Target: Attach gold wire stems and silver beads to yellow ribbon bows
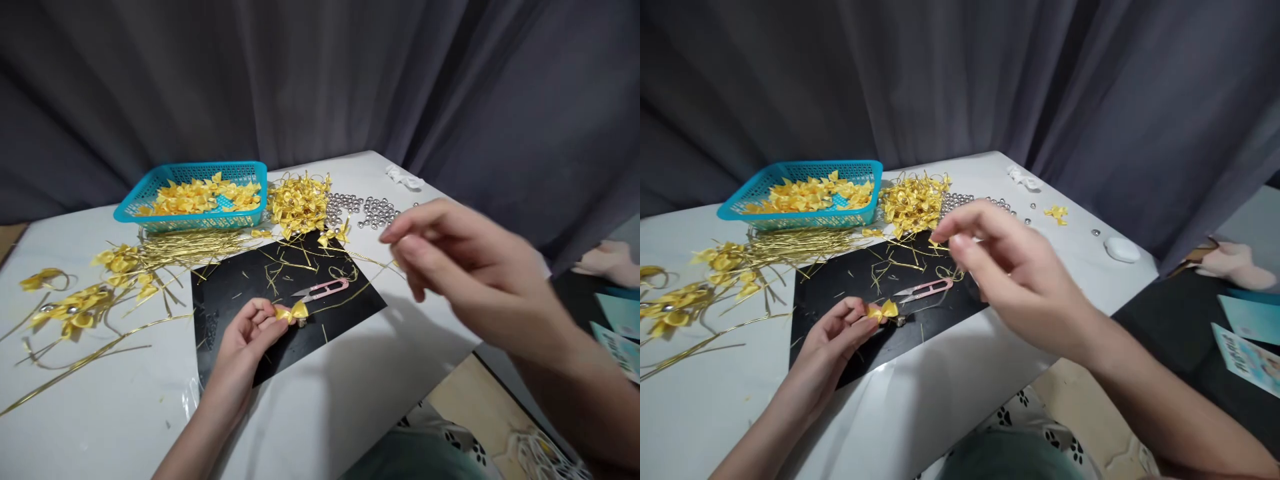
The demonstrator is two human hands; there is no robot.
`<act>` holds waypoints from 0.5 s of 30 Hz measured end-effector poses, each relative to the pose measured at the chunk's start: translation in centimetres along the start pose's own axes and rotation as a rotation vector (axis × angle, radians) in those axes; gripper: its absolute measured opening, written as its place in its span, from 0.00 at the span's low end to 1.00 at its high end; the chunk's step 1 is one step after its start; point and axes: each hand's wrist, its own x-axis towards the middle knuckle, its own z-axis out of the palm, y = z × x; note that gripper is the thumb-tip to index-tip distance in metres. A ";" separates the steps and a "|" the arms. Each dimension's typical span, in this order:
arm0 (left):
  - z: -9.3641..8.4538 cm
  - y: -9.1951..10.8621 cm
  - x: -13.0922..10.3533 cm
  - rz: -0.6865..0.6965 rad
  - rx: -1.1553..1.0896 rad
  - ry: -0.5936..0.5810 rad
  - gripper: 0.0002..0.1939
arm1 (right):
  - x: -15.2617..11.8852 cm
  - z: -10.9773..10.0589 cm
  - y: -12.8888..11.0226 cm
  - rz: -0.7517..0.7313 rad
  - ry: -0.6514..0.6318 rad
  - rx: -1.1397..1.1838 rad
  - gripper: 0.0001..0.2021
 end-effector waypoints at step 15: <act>-0.7 0.3 0.2 0.060 0.098 0.116 0.17 | 0.6 2.5 1.2 0.116 -0.150 0.020 0.05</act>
